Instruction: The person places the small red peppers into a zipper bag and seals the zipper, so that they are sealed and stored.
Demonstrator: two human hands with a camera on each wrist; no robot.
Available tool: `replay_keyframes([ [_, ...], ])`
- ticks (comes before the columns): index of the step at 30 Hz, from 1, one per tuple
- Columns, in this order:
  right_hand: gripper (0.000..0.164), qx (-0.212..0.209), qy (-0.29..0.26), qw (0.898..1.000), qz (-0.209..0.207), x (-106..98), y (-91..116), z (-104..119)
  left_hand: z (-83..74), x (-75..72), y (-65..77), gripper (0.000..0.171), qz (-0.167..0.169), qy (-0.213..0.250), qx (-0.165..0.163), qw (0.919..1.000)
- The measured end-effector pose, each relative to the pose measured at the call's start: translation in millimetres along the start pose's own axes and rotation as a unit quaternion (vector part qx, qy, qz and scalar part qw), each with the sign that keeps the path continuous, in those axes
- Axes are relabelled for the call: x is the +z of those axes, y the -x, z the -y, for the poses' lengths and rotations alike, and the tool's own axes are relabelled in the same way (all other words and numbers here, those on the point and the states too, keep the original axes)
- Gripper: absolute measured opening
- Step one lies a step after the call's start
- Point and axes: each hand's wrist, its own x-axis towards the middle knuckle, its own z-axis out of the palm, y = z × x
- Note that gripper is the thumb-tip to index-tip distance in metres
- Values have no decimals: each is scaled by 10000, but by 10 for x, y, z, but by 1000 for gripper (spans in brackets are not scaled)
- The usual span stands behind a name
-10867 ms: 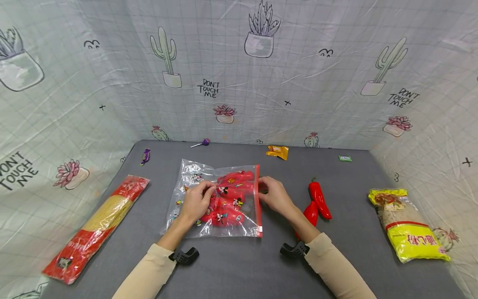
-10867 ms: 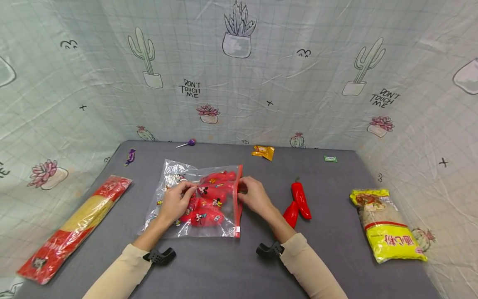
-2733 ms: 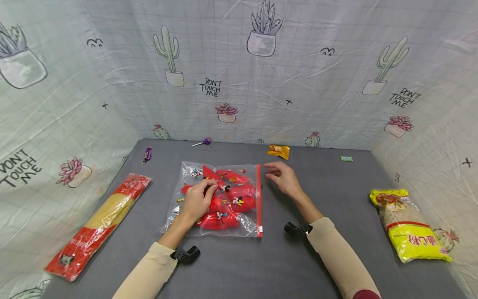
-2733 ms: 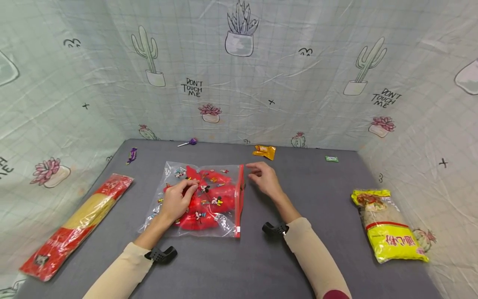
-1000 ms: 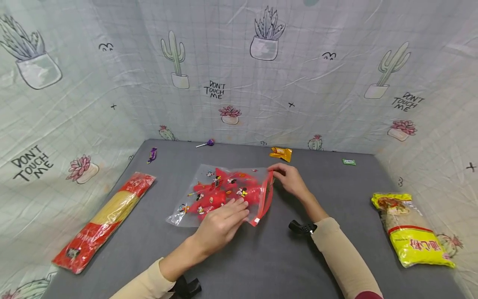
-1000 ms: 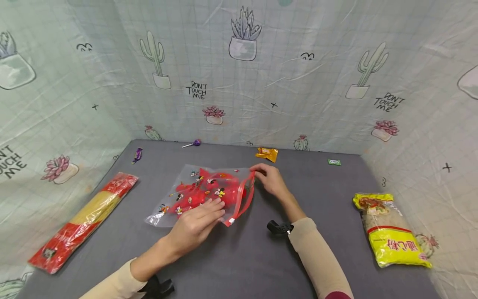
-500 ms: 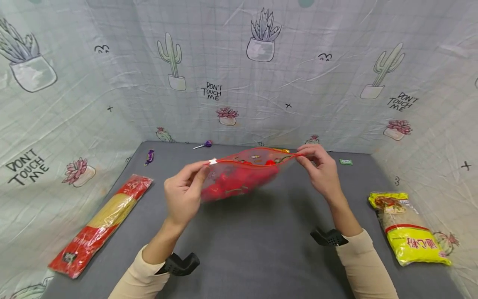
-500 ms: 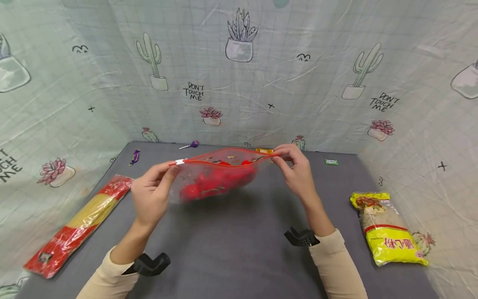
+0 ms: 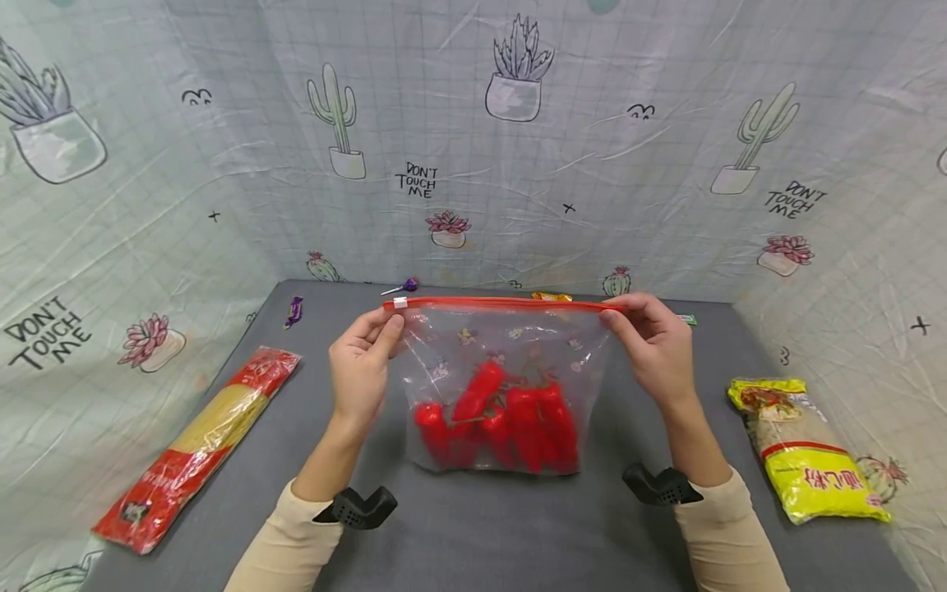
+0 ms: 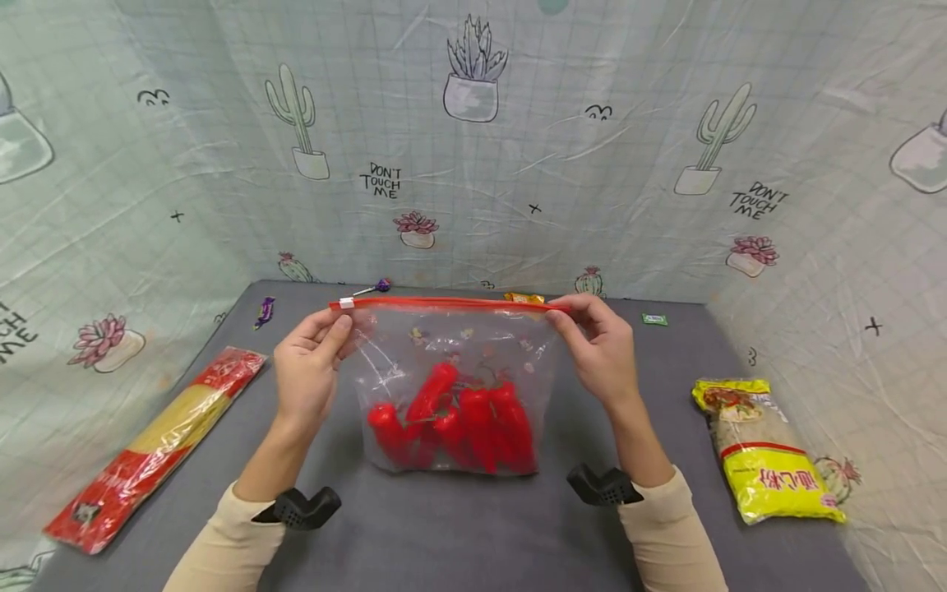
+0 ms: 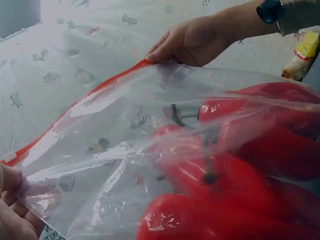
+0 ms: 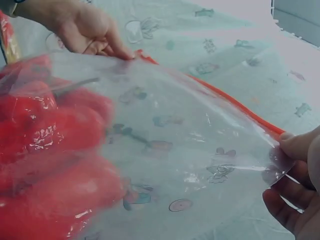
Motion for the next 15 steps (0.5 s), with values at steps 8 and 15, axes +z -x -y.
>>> replay_keyframes([
  [8,21,-73,22,9999,82,-40,-1,-59,58,-30,-31,28,46,264,240,9994],
  [15,28,-240,1102,9914,670,-59,-162,20,45,-57,-29,26,-66,202,334,9992],
])
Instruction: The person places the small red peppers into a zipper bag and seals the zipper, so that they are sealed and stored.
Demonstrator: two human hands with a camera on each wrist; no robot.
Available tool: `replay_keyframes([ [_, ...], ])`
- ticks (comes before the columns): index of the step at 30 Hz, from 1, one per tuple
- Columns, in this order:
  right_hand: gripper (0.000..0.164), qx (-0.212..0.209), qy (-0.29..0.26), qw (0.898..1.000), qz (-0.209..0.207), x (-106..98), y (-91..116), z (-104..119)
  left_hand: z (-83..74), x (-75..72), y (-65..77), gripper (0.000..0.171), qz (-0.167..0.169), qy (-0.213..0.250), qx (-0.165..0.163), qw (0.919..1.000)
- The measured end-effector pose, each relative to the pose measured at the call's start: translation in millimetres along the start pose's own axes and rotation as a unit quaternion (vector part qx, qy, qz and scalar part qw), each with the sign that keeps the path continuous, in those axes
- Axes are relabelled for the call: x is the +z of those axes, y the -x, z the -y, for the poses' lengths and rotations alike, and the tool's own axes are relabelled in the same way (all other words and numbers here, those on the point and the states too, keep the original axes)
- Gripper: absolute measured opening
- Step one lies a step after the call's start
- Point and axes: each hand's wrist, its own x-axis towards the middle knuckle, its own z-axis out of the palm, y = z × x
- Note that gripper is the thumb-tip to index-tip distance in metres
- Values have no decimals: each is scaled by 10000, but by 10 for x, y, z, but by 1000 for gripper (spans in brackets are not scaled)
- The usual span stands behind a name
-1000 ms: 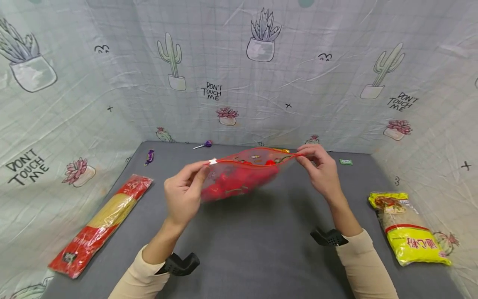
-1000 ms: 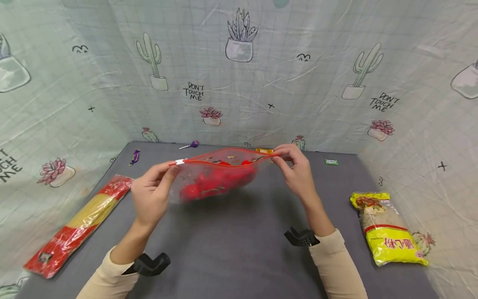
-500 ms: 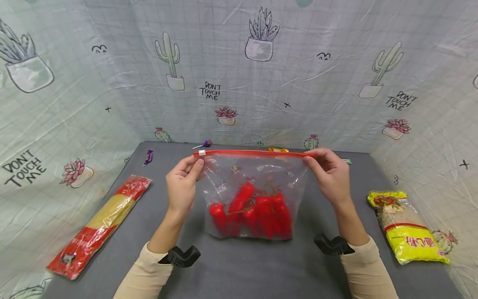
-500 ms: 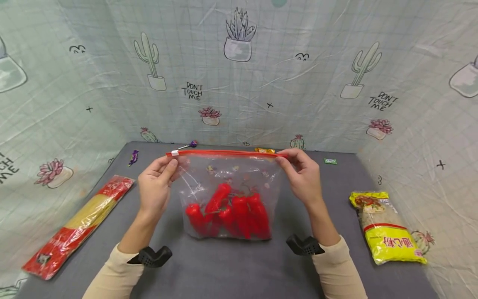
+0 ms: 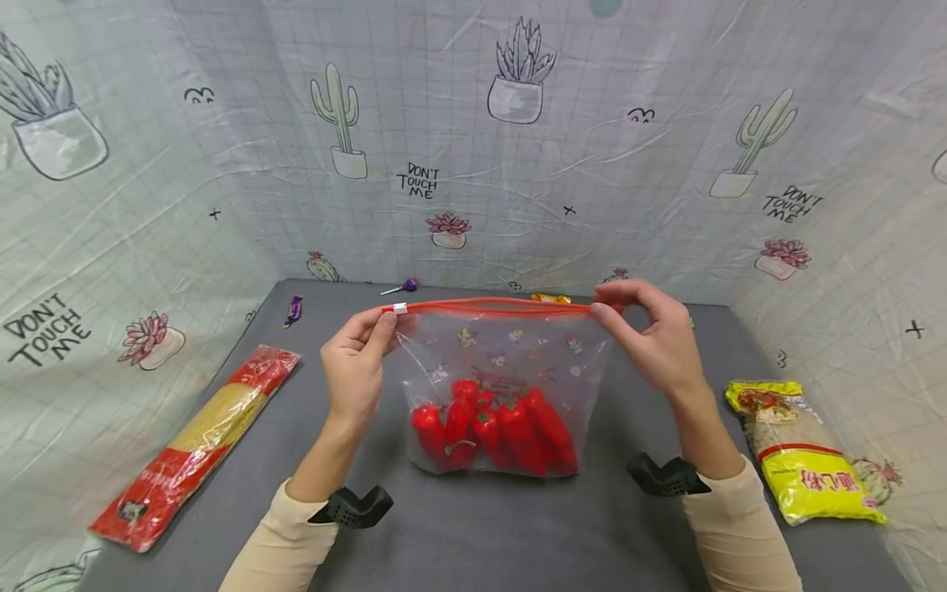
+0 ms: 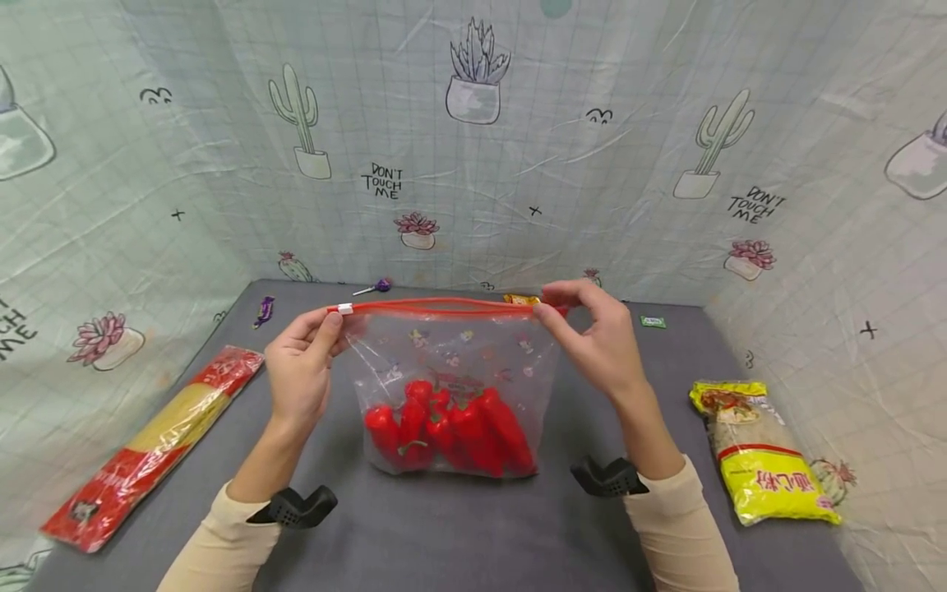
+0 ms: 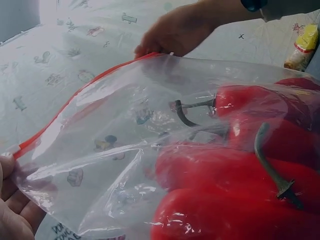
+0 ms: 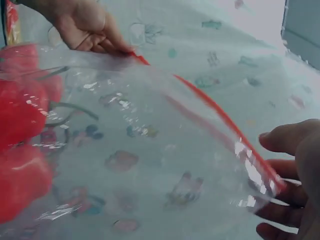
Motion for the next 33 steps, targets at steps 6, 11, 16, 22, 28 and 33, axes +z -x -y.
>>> replay_keyframes([
  [6,29,-864,644,9925,584,125,-283,312,-11,-8,15,25,36,-229,137,9996],
  [11,29,-1537,887,9764,1228,405,-486,606,-25,2,33,25,47,-489,270,9984],
  [16,34,-1850,1226,9539,2021,786,-576,845,-45,7,45,23,20,-686,454,9966],
  [22,30,-2323,1807,9279,2289,1165,-537,1029,-65,-2,49,17,31,-743,931,9929],
  [28,14,-2528,2022,9227,2094,1292,-540,1113,-94,-19,67,17,140,-539,1159,9917],
  [33,12,-2384,2025,9253,2147,1314,-549,1142,-124,-21,82,15,139,-484,1243,9910],
])
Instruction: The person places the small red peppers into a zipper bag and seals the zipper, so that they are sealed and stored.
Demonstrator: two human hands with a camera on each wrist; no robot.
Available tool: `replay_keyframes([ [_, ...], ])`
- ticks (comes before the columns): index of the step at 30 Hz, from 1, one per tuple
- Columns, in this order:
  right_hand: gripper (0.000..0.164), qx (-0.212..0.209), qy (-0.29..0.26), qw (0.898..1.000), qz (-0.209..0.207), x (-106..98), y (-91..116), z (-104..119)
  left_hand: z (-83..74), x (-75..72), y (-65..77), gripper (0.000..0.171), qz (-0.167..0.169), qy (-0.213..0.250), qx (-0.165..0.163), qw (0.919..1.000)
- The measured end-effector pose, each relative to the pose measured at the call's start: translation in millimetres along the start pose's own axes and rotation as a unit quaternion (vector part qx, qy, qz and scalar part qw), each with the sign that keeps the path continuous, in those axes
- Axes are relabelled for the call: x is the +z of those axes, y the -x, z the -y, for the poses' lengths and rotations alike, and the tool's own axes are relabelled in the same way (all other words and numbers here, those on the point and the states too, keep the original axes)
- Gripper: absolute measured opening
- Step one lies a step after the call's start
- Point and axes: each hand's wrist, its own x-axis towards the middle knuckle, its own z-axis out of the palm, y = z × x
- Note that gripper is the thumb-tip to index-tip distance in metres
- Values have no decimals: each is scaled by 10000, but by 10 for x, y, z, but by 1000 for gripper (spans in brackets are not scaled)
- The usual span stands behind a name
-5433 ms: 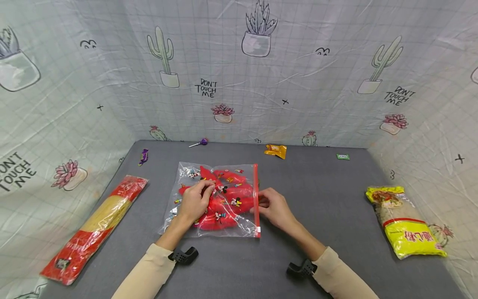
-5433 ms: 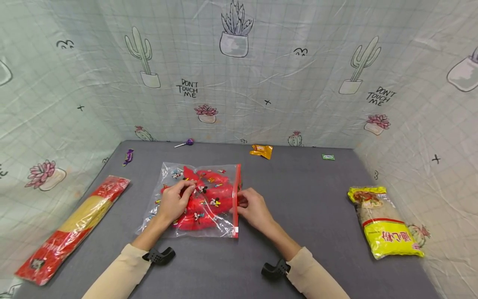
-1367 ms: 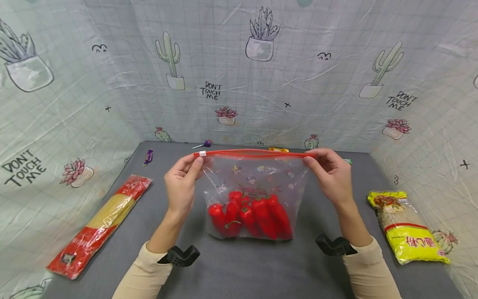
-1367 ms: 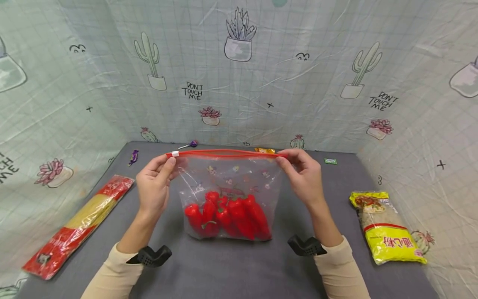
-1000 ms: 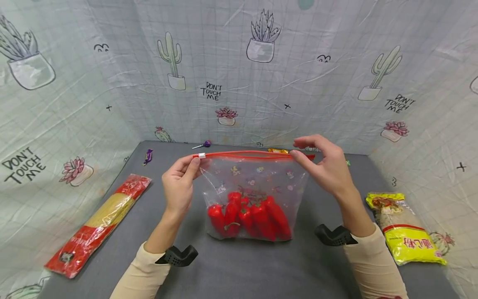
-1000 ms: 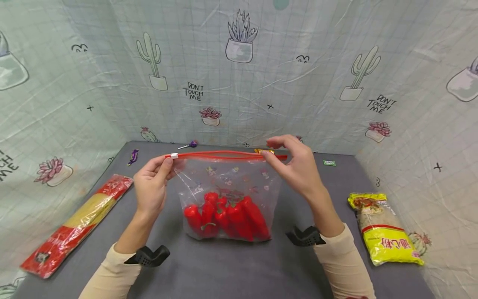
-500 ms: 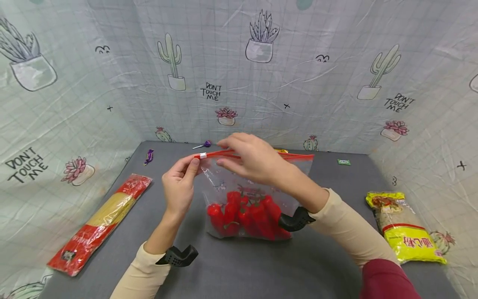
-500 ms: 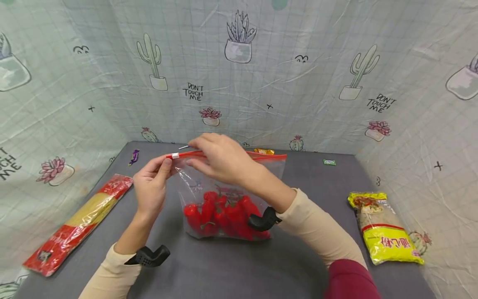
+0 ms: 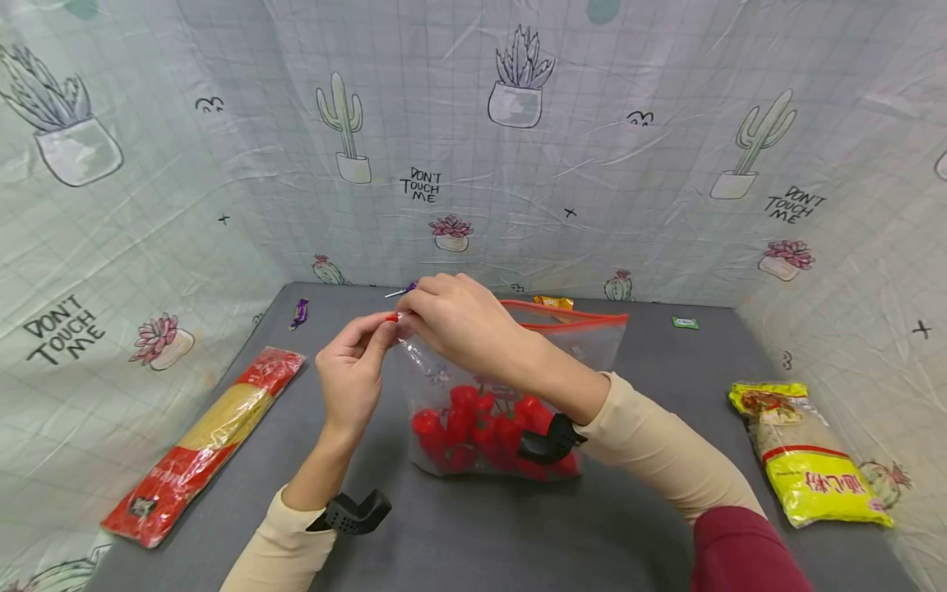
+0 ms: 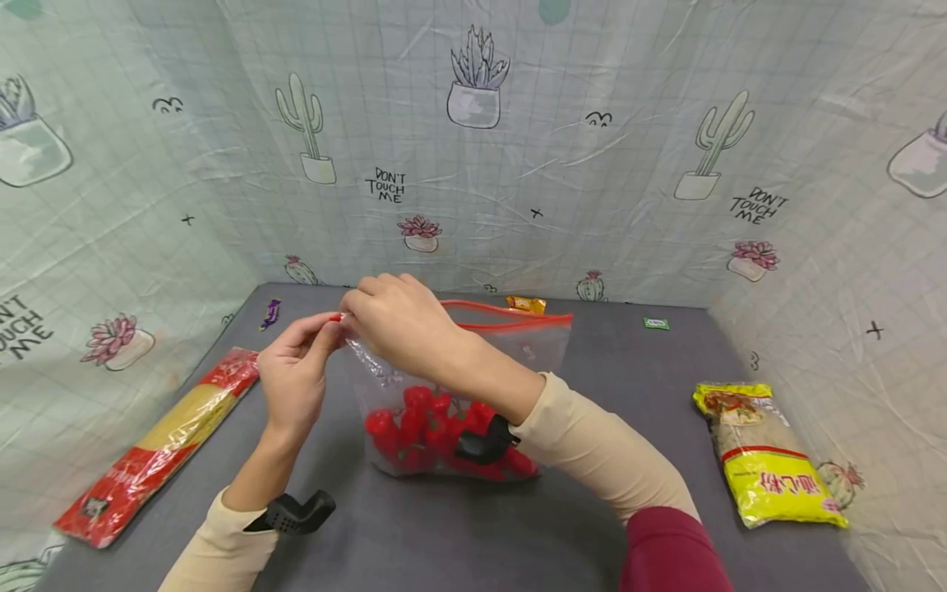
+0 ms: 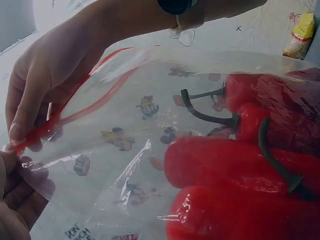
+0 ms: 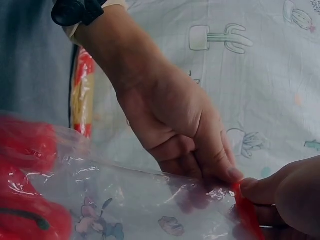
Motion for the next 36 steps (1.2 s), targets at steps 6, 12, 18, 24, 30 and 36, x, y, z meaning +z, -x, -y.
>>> replay_keyframes([
  [6,13,117,70,9996,246,-9,13,22,-6,30,12,11,-48,-53,186,9998],
  [12,13,91,350,9984,425,-65,74,31,-26,67,24,9,-57,-111,540,9985],
  [18,13,275,390,9980,406,-185,257,-141,-58,34,7,8,-323,-232,273,9988],
  [24,11,594,215,9978,211,-349,632,-446,-24,-40,-6,12,-414,-163,35,9990],
  [30,9,774,188,9968,-101,-539,999,-698,3,-62,-35,14,-421,-261,33,9988],
  [36,9,1044,250,9936,-364,-705,1305,-904,35,-93,-61,15,-464,-310,-76,9984],
])
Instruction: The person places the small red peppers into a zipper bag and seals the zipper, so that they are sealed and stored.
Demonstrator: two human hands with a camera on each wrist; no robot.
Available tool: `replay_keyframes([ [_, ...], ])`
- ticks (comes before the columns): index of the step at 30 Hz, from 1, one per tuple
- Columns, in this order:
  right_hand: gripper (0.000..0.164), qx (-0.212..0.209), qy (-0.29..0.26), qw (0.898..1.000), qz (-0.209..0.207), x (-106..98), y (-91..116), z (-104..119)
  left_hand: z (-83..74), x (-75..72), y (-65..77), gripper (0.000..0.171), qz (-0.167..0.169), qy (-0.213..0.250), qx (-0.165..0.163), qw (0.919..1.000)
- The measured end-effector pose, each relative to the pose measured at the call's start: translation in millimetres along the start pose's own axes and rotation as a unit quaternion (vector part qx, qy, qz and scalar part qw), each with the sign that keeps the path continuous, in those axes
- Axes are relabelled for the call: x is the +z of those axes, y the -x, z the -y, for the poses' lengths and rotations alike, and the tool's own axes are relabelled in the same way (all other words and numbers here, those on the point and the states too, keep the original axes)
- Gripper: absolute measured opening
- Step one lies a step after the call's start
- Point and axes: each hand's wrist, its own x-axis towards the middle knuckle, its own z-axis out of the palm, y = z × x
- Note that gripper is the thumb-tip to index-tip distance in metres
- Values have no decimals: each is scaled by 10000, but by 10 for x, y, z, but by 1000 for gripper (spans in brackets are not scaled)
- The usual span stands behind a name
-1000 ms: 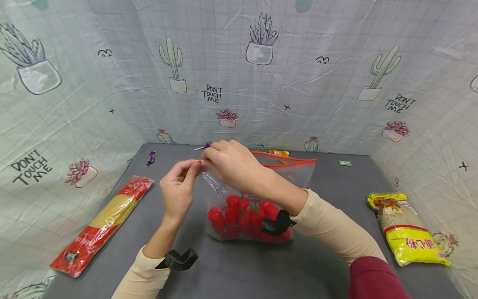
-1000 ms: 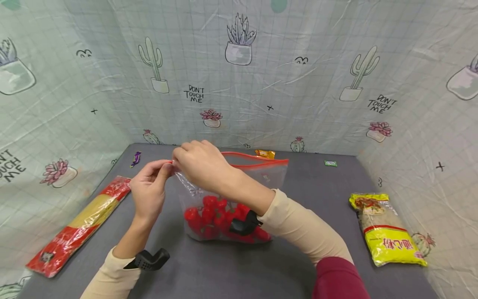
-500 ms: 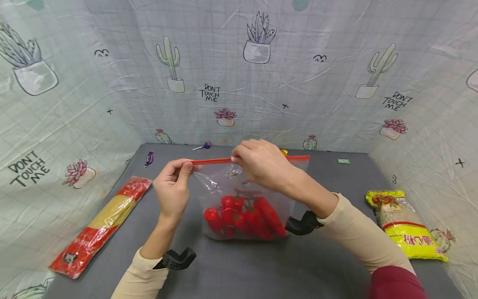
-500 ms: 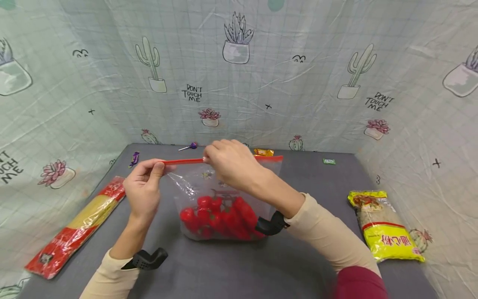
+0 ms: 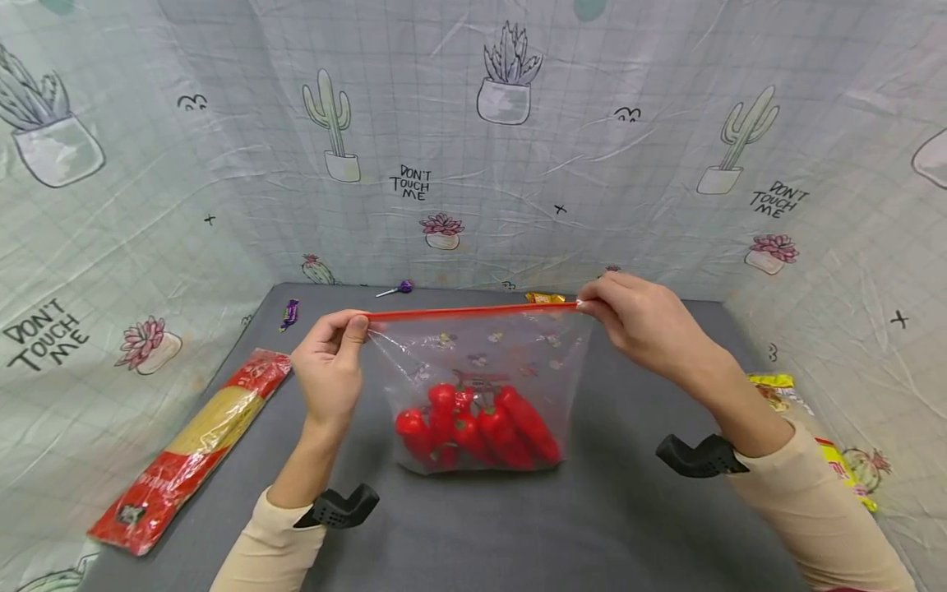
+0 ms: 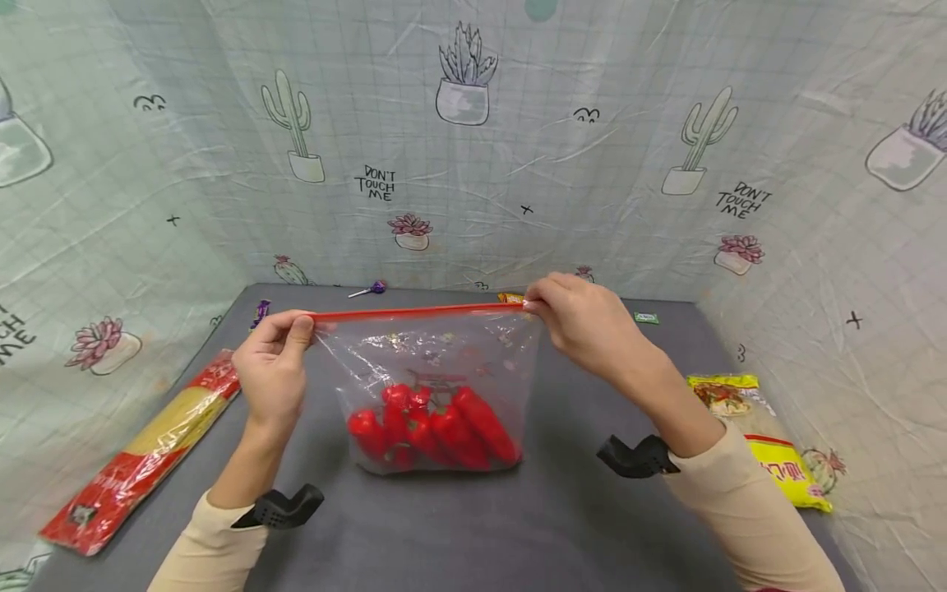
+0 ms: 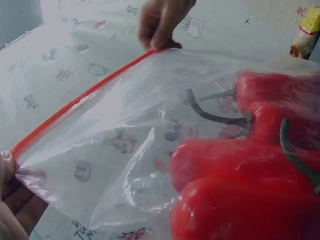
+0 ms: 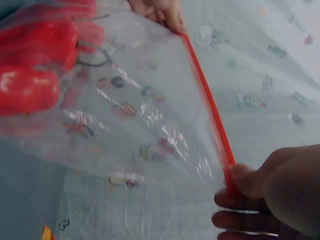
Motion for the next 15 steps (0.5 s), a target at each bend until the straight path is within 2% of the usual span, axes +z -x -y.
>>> replay_keyframes([
  [3,11,69,-73,9999,-25,-31,51,-58,-25,-7,-31,16,14,-58,-135,9999],
  [8,9,301,-94,9995,28,-22,17,-168,-209,78,-159,21,379,-455,-403,9974],
  [12,8,678,-142,9976,-97,7,-20,-318,-275,190,-341,21,852,-860,-261,9923],
  [15,11,922,-204,9951,-295,40,-76,-389,-280,258,-511,22,1035,-1091,-126,9885],
])
